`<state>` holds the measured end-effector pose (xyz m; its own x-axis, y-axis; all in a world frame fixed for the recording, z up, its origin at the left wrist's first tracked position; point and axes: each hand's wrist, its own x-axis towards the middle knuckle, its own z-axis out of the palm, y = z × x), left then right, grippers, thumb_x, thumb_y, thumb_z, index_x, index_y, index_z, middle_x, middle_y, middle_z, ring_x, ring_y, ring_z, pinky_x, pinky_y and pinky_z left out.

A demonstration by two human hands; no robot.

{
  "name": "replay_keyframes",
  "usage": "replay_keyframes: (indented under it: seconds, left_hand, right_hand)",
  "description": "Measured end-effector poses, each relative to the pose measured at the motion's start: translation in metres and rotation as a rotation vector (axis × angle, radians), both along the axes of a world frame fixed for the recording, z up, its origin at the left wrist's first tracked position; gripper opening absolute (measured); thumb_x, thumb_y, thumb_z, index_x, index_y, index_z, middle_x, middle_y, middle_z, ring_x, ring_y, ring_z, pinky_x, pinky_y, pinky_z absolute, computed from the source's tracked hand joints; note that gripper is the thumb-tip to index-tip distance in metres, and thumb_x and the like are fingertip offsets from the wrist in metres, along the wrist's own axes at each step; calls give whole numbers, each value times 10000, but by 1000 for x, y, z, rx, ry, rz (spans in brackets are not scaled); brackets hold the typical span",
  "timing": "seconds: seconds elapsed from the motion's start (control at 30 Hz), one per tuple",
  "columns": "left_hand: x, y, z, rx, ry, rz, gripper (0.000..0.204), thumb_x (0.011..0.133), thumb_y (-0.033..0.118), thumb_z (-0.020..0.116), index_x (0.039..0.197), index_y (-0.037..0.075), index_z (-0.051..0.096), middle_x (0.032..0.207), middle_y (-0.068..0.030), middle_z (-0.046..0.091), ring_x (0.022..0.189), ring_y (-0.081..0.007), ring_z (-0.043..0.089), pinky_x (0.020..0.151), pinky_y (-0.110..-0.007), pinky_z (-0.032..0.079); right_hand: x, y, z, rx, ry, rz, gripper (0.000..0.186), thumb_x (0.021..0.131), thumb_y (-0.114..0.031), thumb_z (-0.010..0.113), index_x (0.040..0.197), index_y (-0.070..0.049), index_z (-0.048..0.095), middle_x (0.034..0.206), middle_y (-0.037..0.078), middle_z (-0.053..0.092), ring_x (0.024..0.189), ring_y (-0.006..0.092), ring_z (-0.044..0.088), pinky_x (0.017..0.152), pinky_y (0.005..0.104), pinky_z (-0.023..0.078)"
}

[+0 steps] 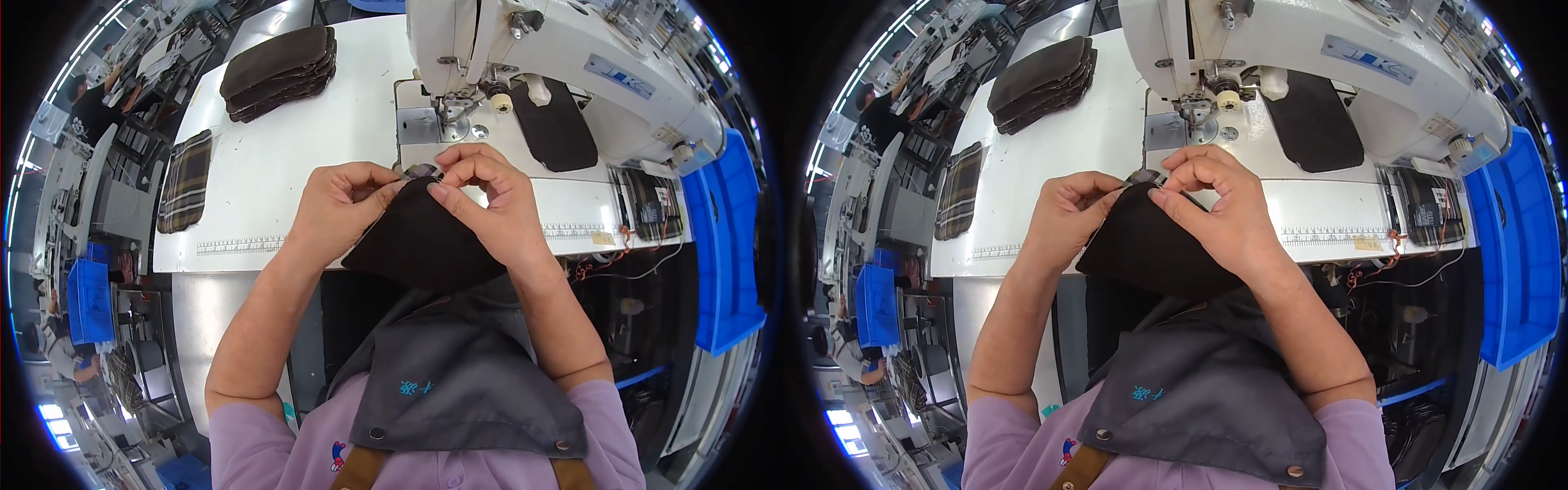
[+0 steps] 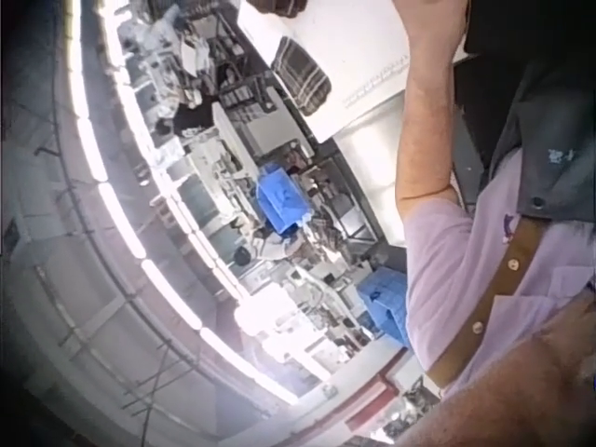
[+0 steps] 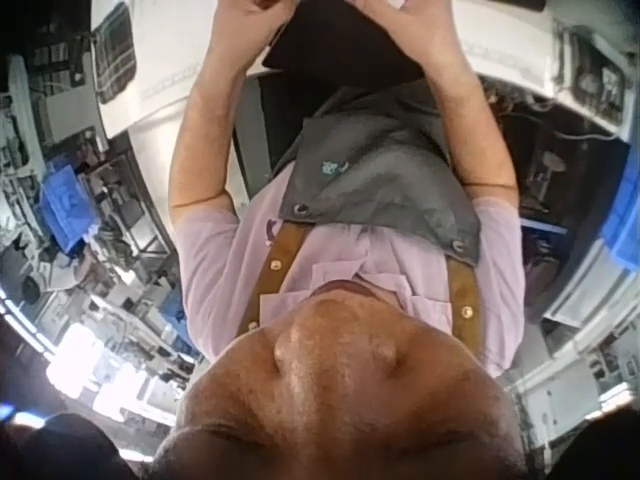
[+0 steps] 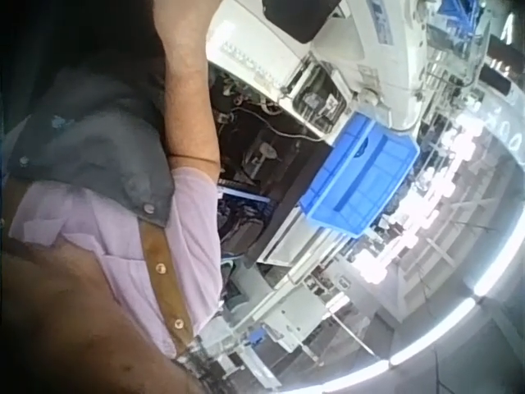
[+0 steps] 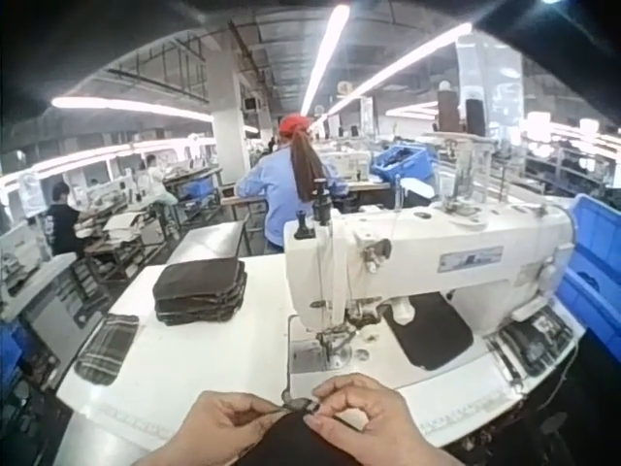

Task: Sewing pieces of leather together using an industrial sewing machine in a workshop.

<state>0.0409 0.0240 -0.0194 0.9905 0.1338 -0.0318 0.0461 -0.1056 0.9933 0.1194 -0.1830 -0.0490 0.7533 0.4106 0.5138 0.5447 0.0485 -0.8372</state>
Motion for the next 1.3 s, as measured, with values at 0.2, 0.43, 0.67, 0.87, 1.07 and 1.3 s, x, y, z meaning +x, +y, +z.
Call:
replay_keyframes:
  seconds: [0.2, 0.43, 0.67, 0.87, 1.07, 1.3]
  left_hand:
    - [-11, -5, 4, -167, -53, -40, 156, 985, 39, 724, 1095, -69, 752, 950, -61, 770, 864, -74, 693, 791, -210, 558]
    - [-18, -16, 13, -119, -55, -10, 222, 958, 82, 785, 1120, -68, 755, 984, -96, 785, 893, -78, 702, 821, -220, 573]
    - [-20, -18, 10, -63, -31, 32, 204, 944, 76, 798, 1096, -56, 767, 945, -82, 787, 846, -72, 702, 783, -219, 572]
    - [-17, -20, 15, -44, -29, 37, 182, 937, 74, 806, 1063, -52, 768, 914, -77, 785, 827, -67, 697, 758, -212, 562]
    - [-16, -19, 12, -5, -55, 38, 149, 935, 79, 810, 1008, -43, 765, 884, -70, 778, 812, -63, 691, 740, -209, 555]
    - [-11, -19, 14, -80, -15, 7, 147, 940, 80, 804, 1018, -39, 768, 911, -67, 780, 812, -64, 687, 746, -209, 548]
  right_hand:
    - [-11, -5, 8, 33, 365, 137, 148, 892, -88, 810, 873, -13, 683, 926, 15, 726, 823, 63, 618, 770, 238, 508]
    - [-15, -6, 10, 60, 340, 119, 155, 891, -73, 810, 852, -16, 671, 910, 26, 734, 789, 56, 630, 743, 231, 517]
    - [-19, -8, 12, 71, 386, 151, 160, 886, -60, 814, 841, -16, 667, 879, 21, 736, 776, 47, 611, 731, 229, 510]
    - [-20, -8, 13, 100, 408, 156, 169, 888, -51, 810, 825, -25, 655, 885, 14, 727, 764, 40, 573, 721, 227, 489]
    - [-20, -6, 9, 128, 408, 161, 179, 889, -41, 806, 824, -30, 640, 892, 10, 720, 761, 35, 557, 720, 223, 481]
    - [-18, -6, 5, 142, 423, 162, 171, 894, -31, 802, 833, -28, 642, 905, 14, 720, 764, 34, 571, 724, 219, 487]
